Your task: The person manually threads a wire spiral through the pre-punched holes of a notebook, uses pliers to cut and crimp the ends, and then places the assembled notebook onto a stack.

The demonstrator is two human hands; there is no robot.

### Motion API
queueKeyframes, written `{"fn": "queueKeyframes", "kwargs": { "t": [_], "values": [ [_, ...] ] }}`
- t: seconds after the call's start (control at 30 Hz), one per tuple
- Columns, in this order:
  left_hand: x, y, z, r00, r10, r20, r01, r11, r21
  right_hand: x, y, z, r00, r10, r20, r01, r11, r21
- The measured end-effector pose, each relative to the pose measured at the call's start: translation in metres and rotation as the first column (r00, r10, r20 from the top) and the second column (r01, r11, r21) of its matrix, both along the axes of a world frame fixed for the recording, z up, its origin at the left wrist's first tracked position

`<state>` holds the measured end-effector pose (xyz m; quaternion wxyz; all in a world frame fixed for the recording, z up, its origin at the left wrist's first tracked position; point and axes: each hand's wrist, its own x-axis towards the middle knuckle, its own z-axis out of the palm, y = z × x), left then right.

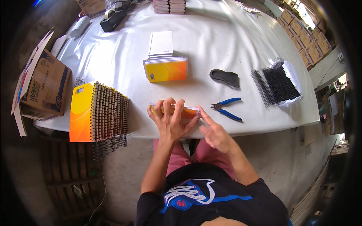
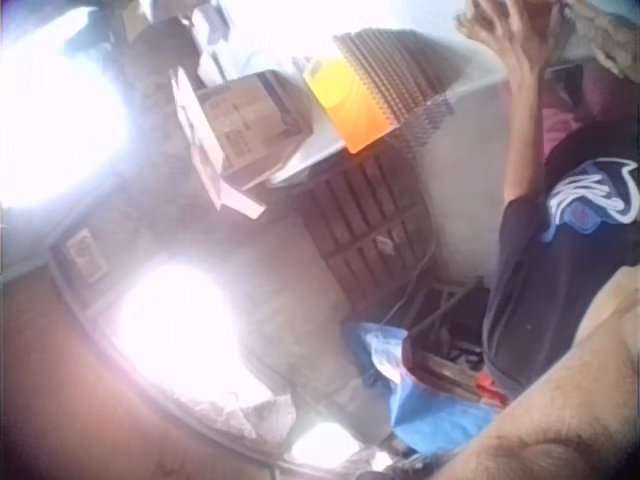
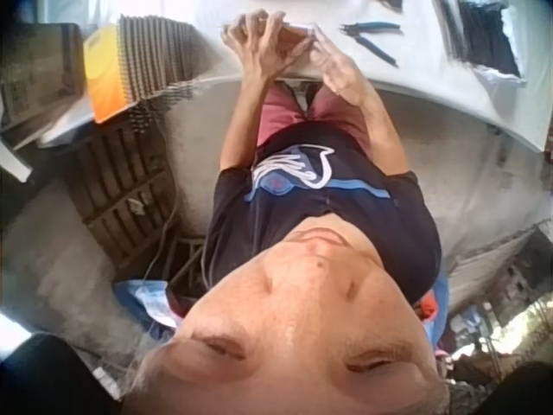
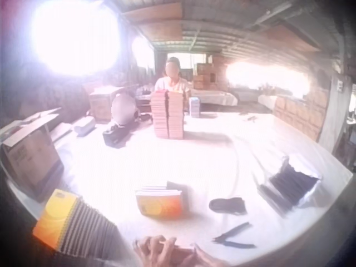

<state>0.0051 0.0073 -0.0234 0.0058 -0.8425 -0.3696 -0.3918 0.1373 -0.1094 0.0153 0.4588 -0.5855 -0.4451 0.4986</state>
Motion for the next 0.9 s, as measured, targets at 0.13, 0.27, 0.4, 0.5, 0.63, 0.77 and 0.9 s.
{"fn": "queueKeyframes", "kwargs": {
  "t": [0.13,0.27,0.4,0.5,0.63,0.77,0.9],
  "values": [
    [0.013,0.003,-0.007,0.996,0.068,0.056,-0.068,0.998,0.002,0.032,-0.001,0.013,0.989,-0.141,-0.048,0.143,0.989,0.042],
    [0.015,0.002,-0.013,0.999,0.022,0.036,-0.025,0.995,0.093,0.043,0.009,0.018,0.903,-0.211,0.375,0.134,0.966,0.22],
    [0.018,-0.002,-0.013,0.997,0.05,0.057,-0.053,0.997,0.059,0.043,0.023,0.018,0.838,-0.262,0.478,0.159,0.956,0.245],
    [0.016,-0.002,-0.015,0.998,0.051,0.042,-0.053,0.997,0.064,0.041,0.032,0.017,0.779,-0.247,0.576,0.061,0.944,0.324],
    [0.019,-0.003,-0.016,0.997,0.076,0.028,-0.078,0.994,0.07,0.042,0.037,0.01,0.821,-0.201,0.534,0.014,0.943,0.334],
    [0.02,-0.003,-0.015,0.997,0.075,0.005,-0.075,0.996,0.037,0.049,0.041,0.01,0.858,-0.182,0.48,0.021,0.947,0.321],
    [0.018,-0.004,-0.021,0.997,0.058,0.042,-0.061,0.996,0.062,0.05,0.041,0.012,0.813,-0.193,0.549,-0.004,0.942,0.337]
  ]
}}
